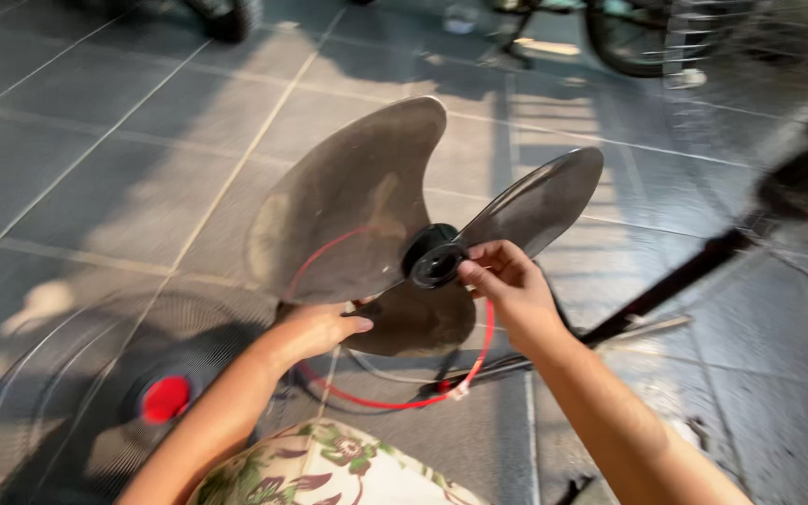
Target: The person assembles a standing fan by attaching the blades to the motor hub, securing them with a nut, and then fitting the front and rear wire cages. They use a screwdriver to tighten the cage screws and wipe the fan base with a cloth.
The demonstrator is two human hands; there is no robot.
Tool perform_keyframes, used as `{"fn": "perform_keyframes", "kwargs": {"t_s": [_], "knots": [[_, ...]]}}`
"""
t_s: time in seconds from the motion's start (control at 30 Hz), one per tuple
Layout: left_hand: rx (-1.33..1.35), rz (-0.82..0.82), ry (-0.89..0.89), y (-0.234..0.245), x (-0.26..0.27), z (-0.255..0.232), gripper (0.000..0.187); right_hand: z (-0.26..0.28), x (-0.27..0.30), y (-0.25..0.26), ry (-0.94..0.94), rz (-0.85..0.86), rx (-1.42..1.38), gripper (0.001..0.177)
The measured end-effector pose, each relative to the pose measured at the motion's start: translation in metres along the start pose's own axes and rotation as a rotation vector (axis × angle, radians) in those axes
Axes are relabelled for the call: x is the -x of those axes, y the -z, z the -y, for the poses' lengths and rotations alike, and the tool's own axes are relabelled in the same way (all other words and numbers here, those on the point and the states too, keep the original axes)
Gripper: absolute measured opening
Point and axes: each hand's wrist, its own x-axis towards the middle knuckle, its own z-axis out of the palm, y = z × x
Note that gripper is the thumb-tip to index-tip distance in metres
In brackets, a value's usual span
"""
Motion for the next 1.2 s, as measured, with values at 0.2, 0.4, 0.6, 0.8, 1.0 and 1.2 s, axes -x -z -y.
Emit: {"fn": "perform_keyframes", "kwargs": {"t_s": [0.2,0.4,0.6,0.8,1.0,1.2], "knots": [[-0.005,-0.091,-0.131,0.044,0.022,-0.150,0.045,0.128,0.092,0.023,0.448,-0.326,0.622,0.049],[0.397,0.151,-0.489,0.060,0.012,-0.264,0.026,0.246,0.153,0.053,0.732,-0.639,0.985,0.059],[0.390,0.292,-0.862,0.090,-0.010,-0.390,0.027,0.331,0.182,0.100,1.042,-0.910,1.381,0.063],[0.274,0.241,-0.969,0.079,-0.045,-0.495,0.028,0.375,0.182,0.163,1.096,-1.006,1.536,0.090],[0.446,0.369,-0.966,0.063,-0.087,-0.516,0.026,0.378,0.156,0.204,0.942,-0.965,1.495,0.083],[0.573,0.335,-0.880,0.069,-0.106,-0.513,0.029,0.382,0.129,0.209,0.869,-0.920,1.360,0.075]]}}
